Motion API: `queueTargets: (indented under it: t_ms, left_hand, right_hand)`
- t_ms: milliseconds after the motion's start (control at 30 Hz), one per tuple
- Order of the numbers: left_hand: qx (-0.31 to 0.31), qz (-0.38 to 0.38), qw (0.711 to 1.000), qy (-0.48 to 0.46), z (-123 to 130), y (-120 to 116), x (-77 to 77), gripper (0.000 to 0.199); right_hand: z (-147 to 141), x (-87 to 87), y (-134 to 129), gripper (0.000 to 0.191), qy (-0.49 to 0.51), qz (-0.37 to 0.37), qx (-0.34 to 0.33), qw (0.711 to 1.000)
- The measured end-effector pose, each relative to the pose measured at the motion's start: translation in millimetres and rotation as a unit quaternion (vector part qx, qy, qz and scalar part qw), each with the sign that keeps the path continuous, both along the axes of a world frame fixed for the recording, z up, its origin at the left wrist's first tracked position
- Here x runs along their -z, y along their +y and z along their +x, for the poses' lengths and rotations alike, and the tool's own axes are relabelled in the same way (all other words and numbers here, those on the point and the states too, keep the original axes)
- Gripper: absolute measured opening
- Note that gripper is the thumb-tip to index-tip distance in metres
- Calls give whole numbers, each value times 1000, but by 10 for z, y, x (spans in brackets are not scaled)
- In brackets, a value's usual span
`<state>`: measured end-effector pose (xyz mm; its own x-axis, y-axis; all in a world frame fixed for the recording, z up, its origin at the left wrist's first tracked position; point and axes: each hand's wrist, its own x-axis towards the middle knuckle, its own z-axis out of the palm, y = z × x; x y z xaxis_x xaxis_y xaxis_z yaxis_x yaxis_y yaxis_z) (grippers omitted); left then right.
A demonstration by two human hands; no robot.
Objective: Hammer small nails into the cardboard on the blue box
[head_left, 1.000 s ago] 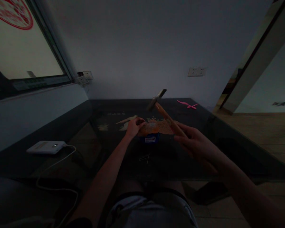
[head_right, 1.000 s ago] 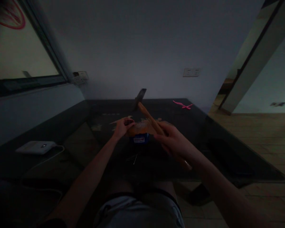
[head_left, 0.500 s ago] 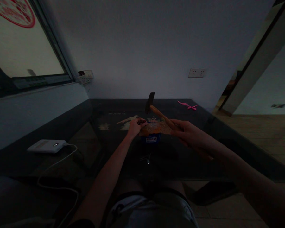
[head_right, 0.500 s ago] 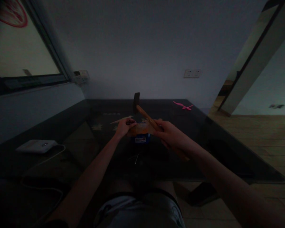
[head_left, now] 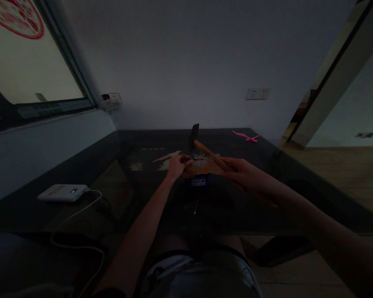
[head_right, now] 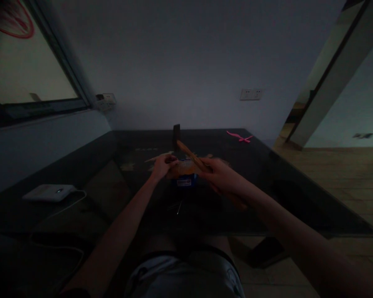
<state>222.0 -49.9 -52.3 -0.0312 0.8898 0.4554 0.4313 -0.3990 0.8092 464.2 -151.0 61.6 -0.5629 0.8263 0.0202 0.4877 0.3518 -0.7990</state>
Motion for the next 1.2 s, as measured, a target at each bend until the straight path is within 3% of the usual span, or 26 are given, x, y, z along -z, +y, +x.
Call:
queueTargets:
  t_ms: [133, 367, 533, 733, 967, 1100, 1200]
  left_hand:
    - [-14, 12, 999, 35, -25, 16, 27, 11]
    - [15, -4, 1000, -15, -8, 38, 46, 10]
    - [-33, -1, 999, 36, -23, 24, 21, 13]
    - [14, 1, 1000, 1, -15, 37, 50, 9]
    - [4, 16, 1000, 27, -47, 63, 66, 8]
    - [3, 9, 1000, 19, -47, 68, 77, 10]
    - [4, 2, 1000, 7, -35, 52, 65, 10]
  right_hand:
    - [27, 113, 19, 38, -12, -13, -4, 1000]
    - [44, 8, -42, 40, 16, 1, 9, 1000]
    - [39, 142, 7, 34, -4, 4, -7, 1000]
    - [53, 26, -14, 41, 17, 15, 7, 1000]
    - [50, 126, 33, 42, -32, 5, 5, 999]
    - [62, 53, 9, 37, -11, 40, 1, 999]
    - [53, -3, -19, 39, -11, 22, 7, 1000]
